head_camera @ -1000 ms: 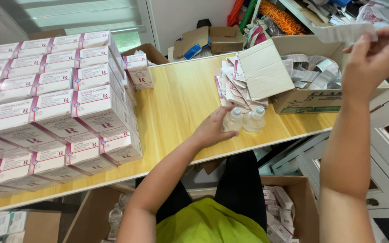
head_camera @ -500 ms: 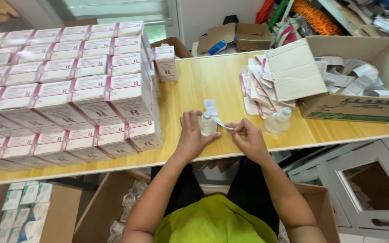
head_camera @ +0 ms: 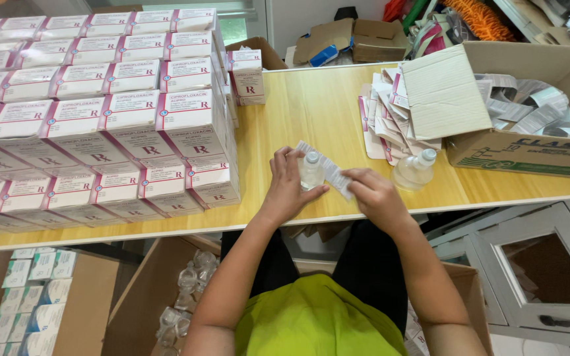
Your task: The person repeatedly picks up small clear plastic bottles and places them into white cardboard boxes labeled with a red R logo. They fold the box flaps closed and stack the completed boxes on a table. The person also retrieves empty boxes from a larger cardboard container and places them on the table.
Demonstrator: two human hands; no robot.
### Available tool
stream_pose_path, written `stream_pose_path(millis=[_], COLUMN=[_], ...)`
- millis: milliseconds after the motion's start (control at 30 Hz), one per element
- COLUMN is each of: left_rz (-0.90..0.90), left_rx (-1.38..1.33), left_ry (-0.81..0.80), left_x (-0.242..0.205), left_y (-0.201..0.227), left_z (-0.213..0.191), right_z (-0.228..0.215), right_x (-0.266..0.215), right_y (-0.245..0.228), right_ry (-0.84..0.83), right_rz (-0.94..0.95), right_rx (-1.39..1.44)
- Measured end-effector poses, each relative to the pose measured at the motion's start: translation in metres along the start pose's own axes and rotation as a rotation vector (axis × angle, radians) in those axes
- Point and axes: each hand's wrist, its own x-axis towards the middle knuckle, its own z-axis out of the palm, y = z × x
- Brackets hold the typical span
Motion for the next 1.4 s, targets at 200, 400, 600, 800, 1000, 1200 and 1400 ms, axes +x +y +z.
stream_pose_path(millis=[200,400,600,800,1000,1200,1400], left_rz=[0.109,0.000,0.174,0.206,0.203,0.258,0.076], left_rx=[0.079,0.134,0.170,0.135,0.189,0.297,0.136], left_ry=[-0.060,-0.140,0.007,-0.063,-0.088,0.016,0.018], left_x=[0.002,-0.002,-0.004,-0.001,-0.002,-0.002,-0.005], left_y=[-0.008,-0.013,-0.011,-0.005,0.004,0.015,0.021], left_z=[-0.001,0.011,0.012,0.004,-0.002,-0.006,-0.004], right_z=[0.020,0.026,0.024,0.025,0.030,0.032,0.036], right_x=[-0.002,-0.018,-0.016,-0.003,-0.001,-0.004,-0.007], right_y=[-0.016,-0.012,-0.019,-0.017,-0.007,-0.004,-0.015], right_ry=[0.033,-0.116,-0.051,-0.117,-0.111,-0.080,-0.089], right_rz=[0.029,0.279,0.357,0.480,0.407,0.467,0.496], right_rx=[0.145,0.305,0.519,0.382,0.328,0.369,0.192])
